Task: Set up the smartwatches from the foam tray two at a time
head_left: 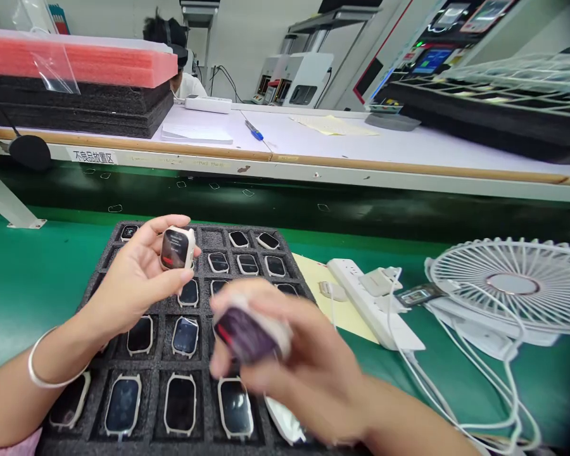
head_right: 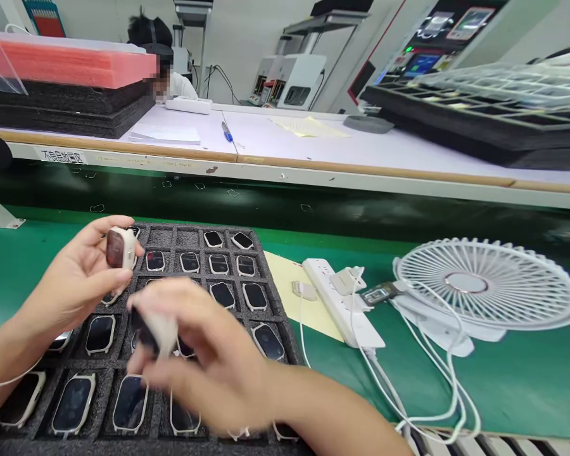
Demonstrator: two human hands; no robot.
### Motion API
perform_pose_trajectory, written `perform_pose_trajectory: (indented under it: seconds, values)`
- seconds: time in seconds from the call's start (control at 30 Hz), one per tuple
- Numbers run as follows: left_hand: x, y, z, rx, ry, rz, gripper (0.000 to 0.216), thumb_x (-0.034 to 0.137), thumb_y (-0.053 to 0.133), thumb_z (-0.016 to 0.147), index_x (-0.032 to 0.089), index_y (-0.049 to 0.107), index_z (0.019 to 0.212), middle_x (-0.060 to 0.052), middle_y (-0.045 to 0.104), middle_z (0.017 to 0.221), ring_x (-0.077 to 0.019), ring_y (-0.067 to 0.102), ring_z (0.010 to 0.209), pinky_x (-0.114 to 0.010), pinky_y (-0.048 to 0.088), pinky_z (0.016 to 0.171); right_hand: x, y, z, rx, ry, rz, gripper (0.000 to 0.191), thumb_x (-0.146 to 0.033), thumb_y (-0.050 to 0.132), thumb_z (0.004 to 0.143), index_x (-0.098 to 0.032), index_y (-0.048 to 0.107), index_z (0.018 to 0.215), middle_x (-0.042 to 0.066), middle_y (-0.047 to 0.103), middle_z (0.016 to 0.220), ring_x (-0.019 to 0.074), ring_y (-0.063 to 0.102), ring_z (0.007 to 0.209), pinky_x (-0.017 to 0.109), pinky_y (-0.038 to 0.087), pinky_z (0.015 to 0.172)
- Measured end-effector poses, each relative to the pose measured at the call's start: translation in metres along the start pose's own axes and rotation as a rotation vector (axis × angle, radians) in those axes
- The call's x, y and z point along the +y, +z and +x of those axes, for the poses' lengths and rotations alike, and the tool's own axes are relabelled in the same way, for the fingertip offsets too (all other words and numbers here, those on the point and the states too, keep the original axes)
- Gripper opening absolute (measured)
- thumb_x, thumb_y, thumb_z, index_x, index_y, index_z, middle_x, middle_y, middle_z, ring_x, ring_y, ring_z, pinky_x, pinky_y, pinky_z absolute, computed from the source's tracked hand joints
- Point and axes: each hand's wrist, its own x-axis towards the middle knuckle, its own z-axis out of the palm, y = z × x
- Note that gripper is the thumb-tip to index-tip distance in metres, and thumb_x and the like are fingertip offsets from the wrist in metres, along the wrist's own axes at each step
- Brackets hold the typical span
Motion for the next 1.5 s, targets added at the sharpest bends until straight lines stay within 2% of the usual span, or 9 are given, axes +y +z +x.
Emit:
perform_pose_trajectory:
  seconds: [0.1, 0.17, 0.23, 0.4, 0.53, 0.67, 0.8, 1.13, 1.5]
  values:
    - [-0.024, -0.004, 0.014, 0.081, -0.058, 0.094, 0.052, 0.011, 0.081, 0.071, 0.02, 0.059, 0.118, -0.002, 0.068, 0.097, -0.0125, 0.065, 0.091, -0.018, 0.054, 0.075, 0.032, -0.011, 0.024, 0.251, 0.181, 0.321, 0.041, -0.02, 0.071, 0.088, -0.03, 0.06, 0.126, 0.005, 0.071, 0.12, 0.0169, 0.074, 0.087, 0.034, 0.06, 0.084]
    - [-0.038, -0.008, 0.021, 0.105, -0.114, 0.136, 0.054, 0.013, 0.08, 0.068, 0.019, 0.057, 0.117, -0.002, 0.067, 0.096, -0.0123, 0.063, 0.087, -0.018, 0.052, 0.069, 0.051, -0.021, 0.036, 0.367, 0.346, 0.455, 0.049, -0.015, 0.075, 0.075, -0.025, 0.06, 0.121, 0.006, 0.074, 0.114, 0.0178, 0.074, 0.085, 0.031, 0.057, 0.081]
    - [-0.048, -0.012, 0.025, 0.122, -0.179, 0.154, 0.059, 0.015, 0.079, 0.067, 0.018, 0.055, 0.121, -0.001, 0.065, 0.095, -0.0105, 0.06, 0.076, -0.019, 0.049, 0.061, 0.063, -0.031, 0.044, 0.424, 0.434, 0.497, 0.049, -0.013, 0.075, 0.069, -0.023, 0.06, 0.115, 0.005, 0.075, 0.108, 0.0172, 0.073, 0.078, 0.029, 0.055, 0.075]
    - [-0.051, -0.016, 0.027, 0.131, -0.273, 0.103, 0.071, 0.02, 0.076, 0.069, 0.016, 0.048, 0.134, 0.001, 0.065, 0.089, -0.0111, 0.064, 0.063, -0.024, 0.053, 0.061, 0.069, -0.042, 0.047, 0.425, 0.423, 0.499, 0.045, -0.014, 0.074, 0.069, -0.022, 0.06, 0.111, 0.003, 0.076, 0.103, 0.0154, 0.07, 0.071, 0.028, 0.052, 0.07]
    - [-0.048, -0.015, 0.026, 0.121, -0.302, 0.001, 0.06, 0.029, 0.073, 0.075, 0.015, 0.053, 0.13, -0.002, 0.068, 0.092, -0.0165, 0.072, 0.067, -0.03, 0.059, 0.067, 0.067, -0.043, 0.048, 0.42, 0.427, 0.504, 0.039, -0.02, 0.072, 0.075, -0.021, 0.06, 0.112, 0.004, 0.075, 0.096, 0.0154, 0.069, 0.067, 0.027, 0.052, 0.067]
    - [-0.048, -0.016, 0.026, 0.114, -0.309, -0.06, 0.05, 0.034, 0.07, 0.08, 0.016, 0.058, 0.125, -0.004, 0.07, 0.095, -0.0203, 0.075, 0.068, -0.033, 0.061, 0.067, 0.069, -0.044, 0.049, 0.42, 0.443, 0.487, 0.026, -0.03, 0.064, 0.089, -0.02, 0.061, 0.112, 0.005, 0.075, 0.093, 0.0162, 0.068, 0.061, 0.029, 0.053, 0.063]
    - [-0.048, -0.016, 0.026, 0.097, -0.307, -0.063, 0.044, 0.036, 0.07, 0.082, 0.015, 0.06, 0.119, -0.005, 0.072, 0.093, -0.0214, 0.075, 0.068, -0.033, 0.063, 0.066, 0.072, -0.044, 0.049, 0.428, 0.465, 0.472, 0.022, -0.035, 0.057, 0.095, -0.02, 0.062, 0.111, 0.005, 0.075, 0.09, 0.0164, 0.067, 0.059, 0.03, 0.053, 0.062]
    - [-0.048, -0.015, 0.025, 0.078, -0.319, -0.048, 0.037, 0.039, 0.069, 0.084, 0.016, 0.06, 0.112, -0.005, 0.073, 0.09, -0.0217, 0.075, 0.068, -0.033, 0.064, 0.067, 0.075, -0.045, 0.047, 0.388, 0.428, 0.402, 0.024, -0.037, 0.063, 0.092, -0.021, 0.063, 0.109, 0.004, 0.075, 0.09, 0.0158, 0.066, 0.057, 0.029, 0.052, 0.06]
    - [-0.045, -0.014, 0.024, 0.083, -0.313, -0.038, 0.034, 0.038, 0.066, 0.086, 0.017, 0.059, 0.111, -0.006, 0.073, 0.091, -0.0215, 0.076, 0.068, -0.033, 0.064, 0.067, 0.073, -0.044, 0.047, 0.396, 0.427, 0.39, 0.022, -0.034, 0.06, 0.093, -0.021, 0.062, 0.11, 0.004, 0.073, 0.088, 0.0154, 0.066, 0.057, 0.028, 0.052, 0.059]
